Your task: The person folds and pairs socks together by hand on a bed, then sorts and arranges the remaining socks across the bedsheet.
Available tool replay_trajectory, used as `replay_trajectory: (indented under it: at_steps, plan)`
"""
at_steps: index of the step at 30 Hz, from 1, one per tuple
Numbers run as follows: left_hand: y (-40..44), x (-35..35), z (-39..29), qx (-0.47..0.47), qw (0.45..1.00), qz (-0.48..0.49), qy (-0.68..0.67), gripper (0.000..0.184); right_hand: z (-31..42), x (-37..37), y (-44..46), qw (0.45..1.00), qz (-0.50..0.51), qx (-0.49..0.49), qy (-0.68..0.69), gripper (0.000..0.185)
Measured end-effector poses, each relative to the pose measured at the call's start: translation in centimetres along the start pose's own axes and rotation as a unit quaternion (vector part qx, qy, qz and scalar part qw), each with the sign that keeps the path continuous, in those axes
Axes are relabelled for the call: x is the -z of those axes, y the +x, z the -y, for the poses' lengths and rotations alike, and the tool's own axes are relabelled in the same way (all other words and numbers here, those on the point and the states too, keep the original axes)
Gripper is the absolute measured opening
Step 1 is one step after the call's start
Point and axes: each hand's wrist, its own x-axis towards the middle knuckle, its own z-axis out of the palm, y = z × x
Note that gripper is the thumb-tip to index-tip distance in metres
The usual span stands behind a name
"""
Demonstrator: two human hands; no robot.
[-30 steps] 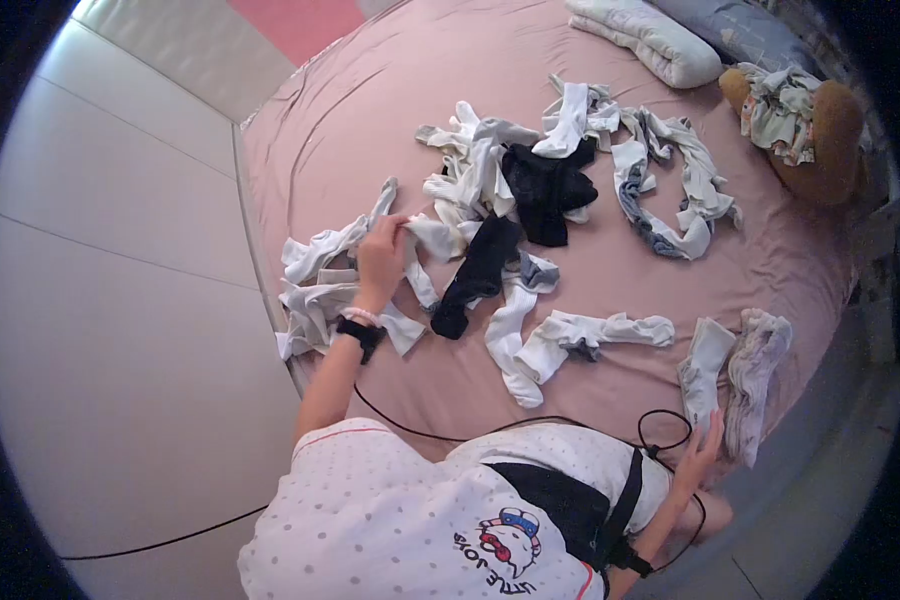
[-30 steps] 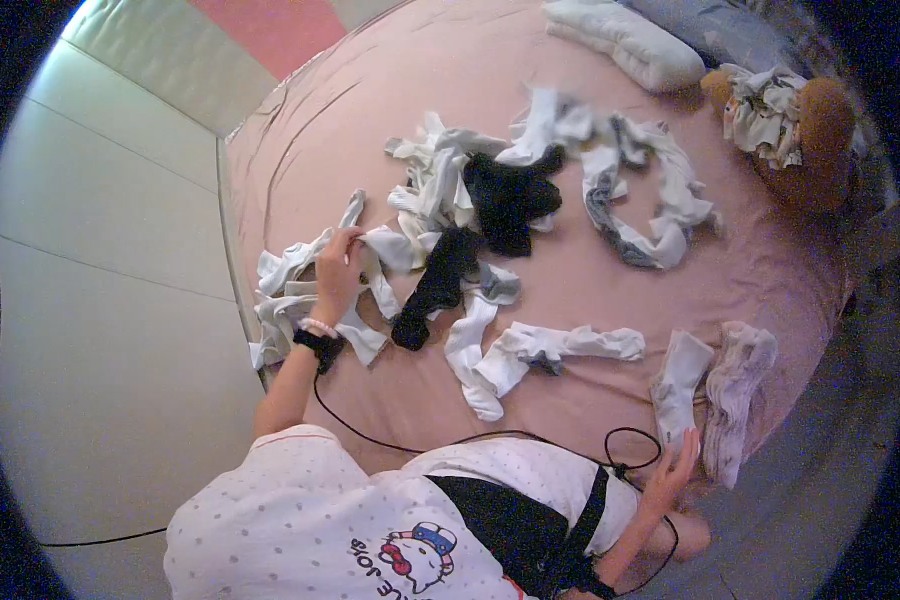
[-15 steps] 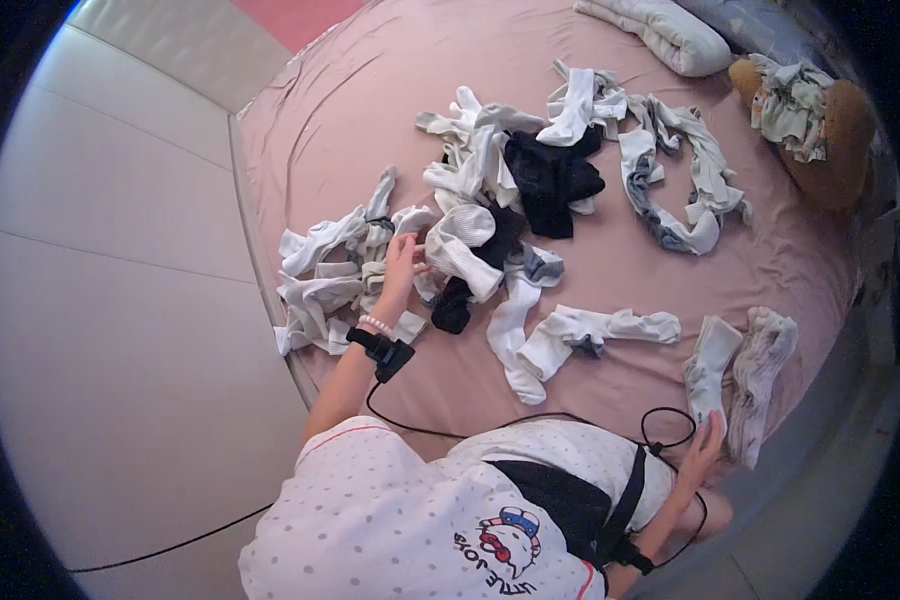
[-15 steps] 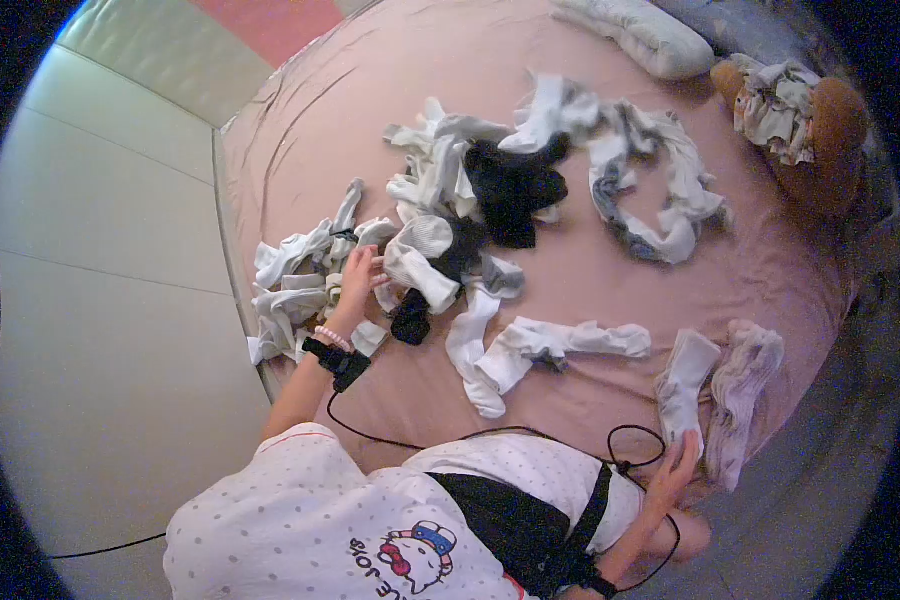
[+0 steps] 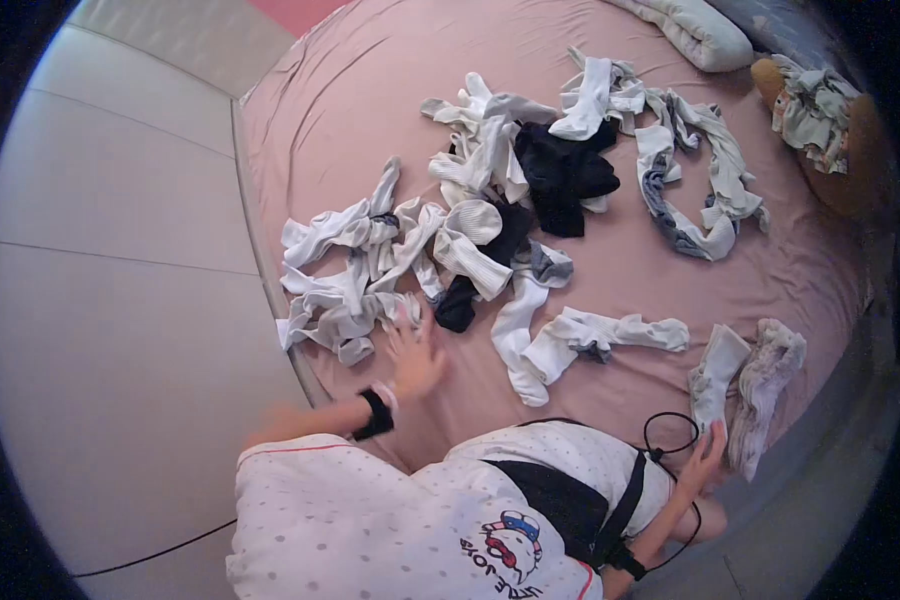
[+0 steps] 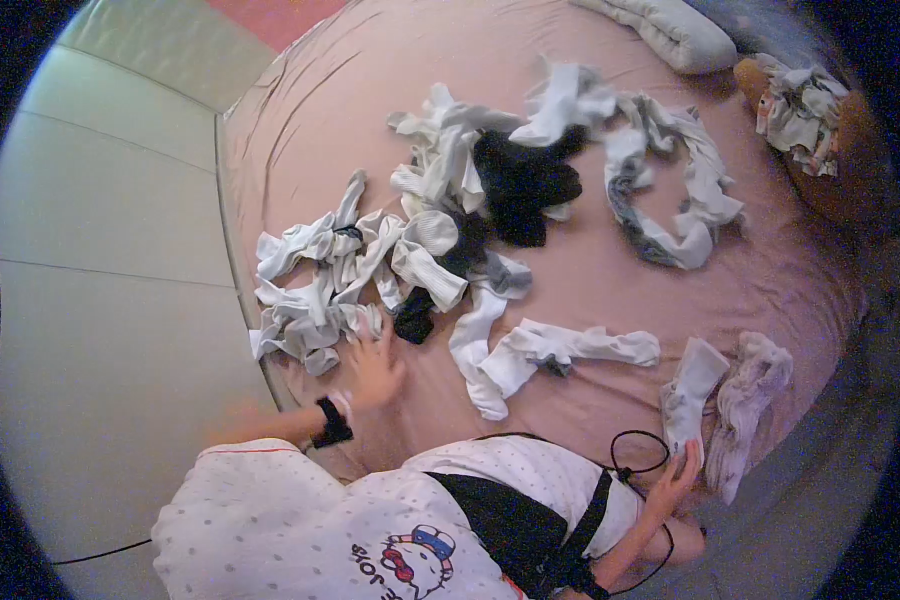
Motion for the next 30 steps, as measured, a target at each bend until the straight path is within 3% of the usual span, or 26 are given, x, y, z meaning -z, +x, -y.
replay_trajectory:
  at_steps: [4, 8, 11, 13, 17, 19, 20, 22, 25, 30]
  plan:
    - [-4.7, -4.0, -0.7, -0.195, 0.978, 0.068, -0.037, 0.095, 0.0, 0.2, 0.2, 1.000, 0.005, -0.001, -0.019, 0.029]
    - [-4.5, -2.5, -2.5, -0.182, 0.979, 0.089, -0.018, 0.102, -1.7, -0.3, 0.6, 1.000, -0.001, 0.007, -0.016, 0.029]
    - [-4.0, -2.1, -1.3, -0.202, 0.970, 0.132, 0.001, 0.114, -1.7, -0.2, 0.6, 1.000, -0.007, 0.009, -0.018, 0.029]
    - [-3.4, -2.2, -0.4, -0.266, 0.954, 0.132, 0.030, 0.122, -1.8, -0.3, 0.7, 1.000, -0.001, -0.008, -0.006, 0.029]
    - [-1.4, -0.1, -0.8, -0.279, 0.944, 0.163, 0.072, 0.129, -1.7, 0.0, 0.6, 1.000, 0.009, -0.027, 0.008, 0.029]
    - [-0.1, 1.1, -1.6, -0.259, 0.934, 0.231, 0.089, 0.130, -1.7, -0.1, 0.7, 1.000, 0.005, -0.025, 0.008, 0.028]
    - [0.9, 1.0, -1.5, -0.254, 0.936, 0.230, 0.086, 0.130, -1.9, -0.2, 0.7, 1.000, 0.000, -0.025, 0.010, 0.028]
    - [3.4, 0.5, -1.3, -0.319, 0.935, 0.132, 0.079, 0.127, -2.9, -0.4, 0.6, 1.000, 0.000, -0.015, 0.003, 0.028]
    - [8.2, 1.2, -2.9, -0.162, 0.924, 0.342, -0.050, 0.096, -2.5, -0.4, 0.4, 0.999, -0.012, -0.031, 0.024, 0.028]
    - [10.4, -0.2, -3.1, -0.176, 0.948, 0.258, -0.058, 0.088, -4.8, -0.5, 0.4, 0.999, -0.011, -0.015, 0.035, 0.029]
